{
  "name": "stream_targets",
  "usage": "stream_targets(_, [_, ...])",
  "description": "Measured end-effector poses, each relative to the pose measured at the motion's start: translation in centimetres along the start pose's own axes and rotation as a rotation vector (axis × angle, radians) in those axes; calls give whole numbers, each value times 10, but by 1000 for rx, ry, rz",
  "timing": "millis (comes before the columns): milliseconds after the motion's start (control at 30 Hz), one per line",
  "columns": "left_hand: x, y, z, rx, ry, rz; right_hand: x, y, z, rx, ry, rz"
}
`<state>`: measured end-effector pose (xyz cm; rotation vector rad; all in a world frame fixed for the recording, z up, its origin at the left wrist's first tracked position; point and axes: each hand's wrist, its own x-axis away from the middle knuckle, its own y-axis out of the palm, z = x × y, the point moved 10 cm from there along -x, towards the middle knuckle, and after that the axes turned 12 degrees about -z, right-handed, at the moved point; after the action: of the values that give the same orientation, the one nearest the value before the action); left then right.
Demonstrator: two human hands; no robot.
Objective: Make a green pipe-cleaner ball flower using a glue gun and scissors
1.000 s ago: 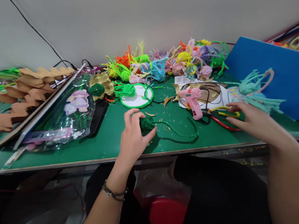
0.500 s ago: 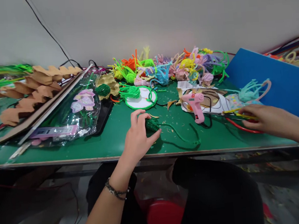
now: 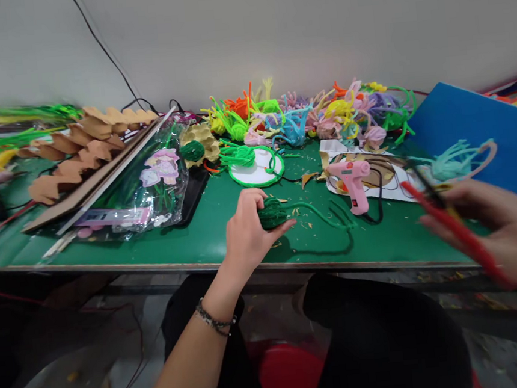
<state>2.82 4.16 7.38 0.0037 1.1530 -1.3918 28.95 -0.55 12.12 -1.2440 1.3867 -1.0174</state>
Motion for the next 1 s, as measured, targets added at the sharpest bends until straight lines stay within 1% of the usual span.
stream_targets(33, [0, -1, -2, -5, -19, 10, -4, 7, -25, -110, -86, -40])
stream_targets(100, [1, -4, -7, -7, -64, 23, -12, 29, -64, -261, -211, -170])
stream_targets(133, [2, -4, -10, -3, -90, 27, -15, 39, -77, -286, -258, -214])
stream_targets(167, [2, -5, -14, 5, -115, 30, -18, 46, -87, -303, -304, -231])
stream_targets(233, [3, -7, -20, 43, -148, 48, -22, 60, -97, -333, -358, -247])
stream_targets(367, [4, -10, -26, 153, -137, 113, -25, 83, -101, -348, -375, -275])
stream_targets(433, [4, -9, -25, 181, -116, 108, -24, 91, -103, -308, -365, -293])
stream_targets(533, [4, -5, -20, 194, -89, 70, -22, 100, -107, -235, -362, -329])
stream_targets(633, [4, -5, -17, 184, -78, 53, -23, 102, -111, -207, -343, -330])
stream_targets(767, [4, -7, -16, 178, -71, 59, -26, 102, -116, -178, -326, -342])
stream_targets(1000, [7, -14, -25, 168, -182, 120, -28, 103, -116, -176, -313, -354])
